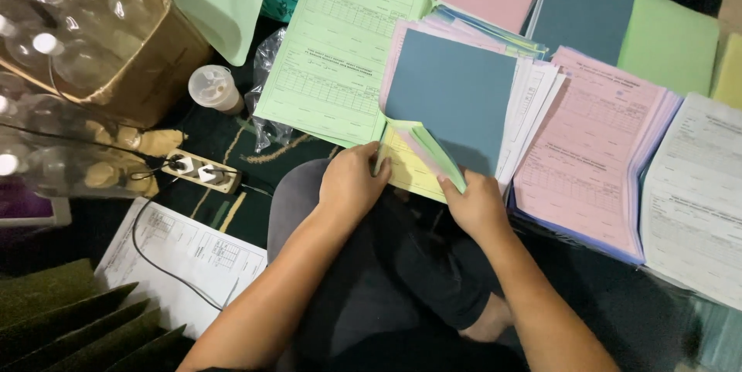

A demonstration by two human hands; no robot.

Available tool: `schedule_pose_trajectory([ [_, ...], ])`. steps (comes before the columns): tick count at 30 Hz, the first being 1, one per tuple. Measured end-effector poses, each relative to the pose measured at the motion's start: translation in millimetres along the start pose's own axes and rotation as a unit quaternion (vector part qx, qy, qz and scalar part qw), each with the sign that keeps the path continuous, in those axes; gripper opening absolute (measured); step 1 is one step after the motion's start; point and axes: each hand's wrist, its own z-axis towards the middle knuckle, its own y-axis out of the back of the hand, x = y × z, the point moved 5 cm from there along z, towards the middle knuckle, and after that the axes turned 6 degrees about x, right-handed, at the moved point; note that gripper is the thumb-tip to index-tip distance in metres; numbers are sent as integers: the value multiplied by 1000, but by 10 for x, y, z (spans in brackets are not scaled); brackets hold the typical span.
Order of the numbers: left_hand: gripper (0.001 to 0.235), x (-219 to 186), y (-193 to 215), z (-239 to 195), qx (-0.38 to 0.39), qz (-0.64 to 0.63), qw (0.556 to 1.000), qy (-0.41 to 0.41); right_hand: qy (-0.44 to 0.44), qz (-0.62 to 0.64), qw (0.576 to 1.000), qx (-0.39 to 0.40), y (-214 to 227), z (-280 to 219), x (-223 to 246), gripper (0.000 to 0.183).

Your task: Sorting and stacking various colored paper forms into organized bundles on the floor.

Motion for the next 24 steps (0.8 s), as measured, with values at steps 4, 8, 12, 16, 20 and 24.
schedule_pose_trajectory([
  [4,39,-200,-35,-55,-34,162,982,-89,45,5,999,-4,1,-98,60,33],
  [8,40,-213,60,-120,-8,44,999,2,106,19,994,6,147,-214,289,24],
  [12,44,-160,92,-74,-3,-68,996,53,118,36,992,11,145,-214,239,23],
  [16,41,-47,41,43,31,-110,991,66,125,31,992,12,177,-232,262,24],
  [20,37,62,4,133,54,-154,984,67,128,19,991,22,136,-184,197,27],
  [24,34,236,-69,195,53,-174,981,74,125,40,991,28,86,-158,129,26],
])
